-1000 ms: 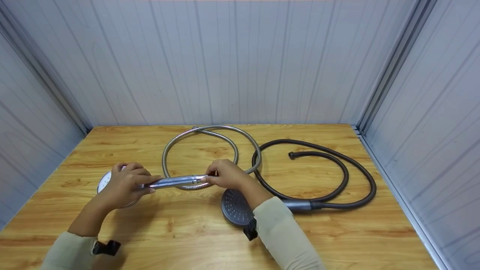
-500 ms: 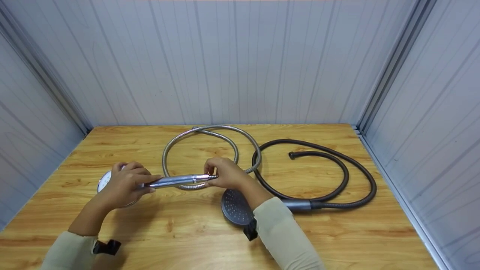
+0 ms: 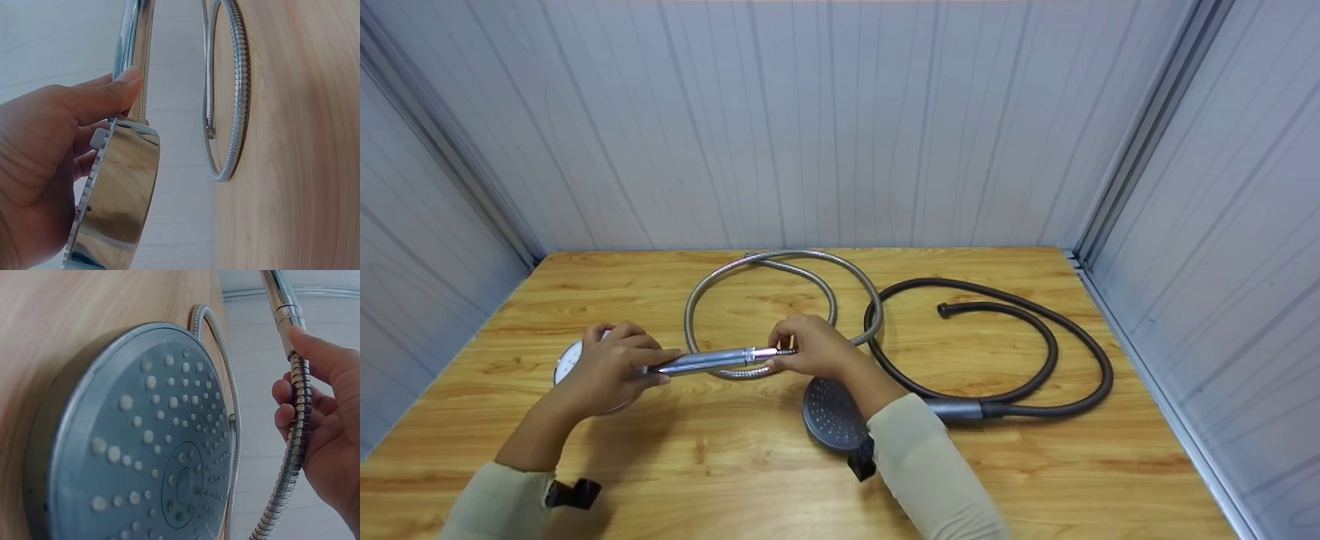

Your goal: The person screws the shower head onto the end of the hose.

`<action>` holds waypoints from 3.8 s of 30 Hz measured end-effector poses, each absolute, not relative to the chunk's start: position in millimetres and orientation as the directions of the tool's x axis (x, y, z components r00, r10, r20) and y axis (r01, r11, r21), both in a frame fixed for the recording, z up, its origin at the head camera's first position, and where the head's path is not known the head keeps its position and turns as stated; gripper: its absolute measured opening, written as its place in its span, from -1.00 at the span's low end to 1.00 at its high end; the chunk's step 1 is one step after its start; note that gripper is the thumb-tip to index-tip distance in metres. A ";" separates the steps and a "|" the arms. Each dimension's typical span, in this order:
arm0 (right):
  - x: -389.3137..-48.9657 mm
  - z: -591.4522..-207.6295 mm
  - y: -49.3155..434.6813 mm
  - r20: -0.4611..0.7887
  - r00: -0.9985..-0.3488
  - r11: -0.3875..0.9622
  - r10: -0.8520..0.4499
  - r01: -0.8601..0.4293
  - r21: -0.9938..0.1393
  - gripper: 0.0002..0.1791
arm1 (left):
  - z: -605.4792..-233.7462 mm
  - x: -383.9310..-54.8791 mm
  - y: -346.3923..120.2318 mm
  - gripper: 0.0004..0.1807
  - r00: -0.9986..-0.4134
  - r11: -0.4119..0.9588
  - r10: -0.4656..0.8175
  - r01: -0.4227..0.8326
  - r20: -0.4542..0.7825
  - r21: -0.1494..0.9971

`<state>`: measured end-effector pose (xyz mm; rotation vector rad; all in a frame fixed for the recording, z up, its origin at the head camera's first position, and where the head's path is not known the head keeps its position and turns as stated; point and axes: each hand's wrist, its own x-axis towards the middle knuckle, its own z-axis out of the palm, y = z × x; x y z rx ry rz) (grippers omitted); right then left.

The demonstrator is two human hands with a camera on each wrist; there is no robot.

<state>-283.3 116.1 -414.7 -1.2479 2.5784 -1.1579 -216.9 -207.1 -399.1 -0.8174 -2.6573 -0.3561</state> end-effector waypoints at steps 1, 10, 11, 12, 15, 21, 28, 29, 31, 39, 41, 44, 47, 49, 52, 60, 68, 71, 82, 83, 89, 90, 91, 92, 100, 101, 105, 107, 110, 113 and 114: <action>-283.2 -414.5 116.2 0.258 -0.674 0.395 -0.692 -0.653 -0.646 -0.79 | -399.2 -216.9 -207.1 -0.59 -0.778 0.803 0.494 0.580 0.388 0.140; -282.9 -415.1 118.0 0.259 -0.676 0.393 -0.690 -0.651 -0.650 -0.76 | -399.5 -217.8 -206.7 -0.59 -0.776 0.801 0.499 0.583 0.386 0.136; -282.9 -415.4 118.0 0.262 -0.674 0.392 -0.690 -0.654 -0.647 -0.74 | -399.5 -217.9 -206.7 -0.59 -0.775 0.801 0.501 0.583 0.385 0.132; -283.2 -415.9 117.7 0.267 -0.672 0.391 -0.691 -0.658 -0.644 -0.71 | -399.5 -218.0 -206.7 -0.59 -0.775 0.801 0.502 0.584 0.384 0.131; -283.6 -416.6 116.3 0.279 -0.665 0.383 -0.693 -0.668 -0.638 -0.63 | -399.7 -218.0 -206.9 -0.60 -0.777 0.801 0.501 0.583 0.382 0.134; -282.8 -415.3 114.8 0.298 -0.664 0.371 -0.686 -0.672 -0.641 -0.71 | -399.8 -218.2 -207.5 -0.58 -0.787 0.806 0.489 0.573 0.375 0.151; -282.6 -414.0 115.3 0.297 -0.670 0.373 -0.680 -0.665 -0.647 -0.77 | -399.5 -218.7 -207.5 -0.60 -0.792 0.809 0.485 0.568 0.370 0.154; -282.6 -413.8 115.4 0.293 -0.671 0.375 -0.681 -0.664 -0.647 -0.77 | -399.4 -218.7 -207.5 -0.60 -0.791 0.808 0.485 0.568 0.371 0.156; -282.8 -413.9 115.8 0.289 -0.669 0.376 -0.685 -0.664 -0.646 -0.78 | -399.2 -218.9 -207.2 -0.60 -0.788 0.807 0.489 0.571 0.374 0.151; -283.1 -416.2 117.8 0.251 -0.659 0.391 -0.709 -0.663 -0.639 -0.81 | -398.1 -220.0 -205.8 -0.61 -0.784 0.810 0.499 0.574 0.369 0.121; -283.2 -416.6 117.6 0.247 -0.662 0.392 -0.708 -0.658 -0.642 -0.78 | -398.2 -220.0 -205.8 -0.61 -0.785 0.810 0.498 0.573 0.368 0.125; -283.4 -416.9 116.8 0.264 -0.664 0.387 -0.699 -0.662 -0.642 -0.71 | -398.6 -220.0 -205.7 -0.61 -0.784 0.807 0.500 0.576 0.368 0.131; -283.7 -417.3 116.4 0.290 -0.657 0.371 -0.696 -0.675 -0.638 -0.64 | -398.8 -220.1 -205.4 -0.61 -0.781 0.804 0.503 0.580 0.371 0.131; -284.0 -418.0 116.4 0.296 -0.654 0.360 -0.696 -0.675 -0.644 -0.67 | -399.1 -220.4 -205.3 -0.60 -0.778 0.803 0.505 0.582 0.375 0.127; -284.3 -418.9 116.4 0.301 -0.653 0.351 -0.695 -0.674 -0.650 -0.73 | -399.5 -220.6 -205.2 -0.60 -0.776 0.804 0.507 0.583 0.375 0.120; -284.1 -418.2 117.2 0.279 -0.669 0.385 -0.688 -0.663 -0.642 -0.80 | -398.4 -220.7 -204.9 -0.60 -0.776 0.805 0.506 0.582 0.377 0.118; -282.7 -416.2 117.6 0.203 -0.670 0.421 -0.714 -0.642 -0.641 -0.82 | -398.1 -219.6 -204.2 -0.61 -0.774 0.805 0.505 0.582 0.381 0.113; -282.1 -415.6 117.6 0.161 -0.684 0.437 -0.711 -0.609 -0.662 -0.77 | -398.5 -219.3 -203.7 -0.60 -0.771 0.804 0.508 0.584 0.385 0.108; -281.1 -417.5 116.3 0.194 -0.702 0.403 -0.685 -0.588 -0.701 -0.67 | -401.5 -219.4 -203.8 -0.59 -0.751 0.796 0.523 0.599 0.402 0.083; -281.1 -417.8 116.5 0.198 -0.704 0.404 -0.682 -0.589 -0.700 -0.69 | -401.2 -219.4 -203.5 -0.59 -0.753 0.796 0.523 0.599 0.399 0.086; -280.8 -417.9 117.5 0.214 -0.706 0.408 -0.675 -0.599 -0.689 -0.80 | -400.3 -219.7 -202.5 -0.60 -0.756 0.798 0.523 0.596 0.394 0.086; -280.9 -417.8 117.5 0.211 -0.707 0.411 -0.675 -0.599 -0.688 -0.80 | -400.1 -219.6 -202.5 -0.60 -0.758 0.800 0.520 0.594 0.392 0.086; -280.9 -417.5 117.3 0.207 -0.707 0.414 -0.677 -0.597 -0.687 -0.80 | -400.0 -219.5 -202.5 -0.59 -0.761 0.802 0.518 0.591 0.391 0.087; -281.0 -417.4 117.3 0.200 -0.708 0.419 -0.677 -0.594 -0.687 -0.80 | -399.9 -219.3 -202.6 -0.59 -0.762 0.804 0.517 0.589 0.390 0.086; -281.4 -417.6 117.5 0.185 -0.693 0.435 -0.697 -0.613 -0.659 -0.83 | -399.4 -218.7 -201.5 -0.61 -0.753 0.798 0.523 0.597 0.400 0.081; -281.6 -417.7 117.4 0.184 -0.688 0.437 -0.702 -0.620 -0.652 -0.83 | -399.6 -218.6 -201.4 -0.61 -0.751 0.798 0.523 0.598 0.403 0.078; -282.0 -417.5 117.2 0.178 -0.671 0.443 -0.720 -0.642 -0.626 -0.84 | -400.7 -218.6 -201.2 -0.60 -0.744 0.794 0.527 0.603 0.411 0.073; -282.0 -417.2 117.1 0.180 -0.665 0.442 -0.725 -0.650 -0.618 -0.84 | -401.4 -218.5 -201.3 -0.60 -0.739 0.792 0.528 0.606 0.419 0.069; -281.3 -417.3 117.2 0.191 -0.669 0.428 -0.718 -0.641 -0.637 -0.84 | -402.5 -218.7 -202.1 -0.59 -0.722 0.787 0.533 0.615 0.441 0.057; -280.2 -418.1 117.3 0.206 -0.680 0.410 -0.704 -0.625 -0.664 -0.84 | -402.7 -218.7 -203.2 -0.60 -0.710 0.785 0.532 0.618 0.461 0.046; -279.9 -418.5 117.3 0.211 -0.684 0.406 -0.698 -0.622 -0.670 -0.83 | -402.6 -218.6 -203.6 -0.59 -0.710 0.785 0.530 0.617 0.464 0.047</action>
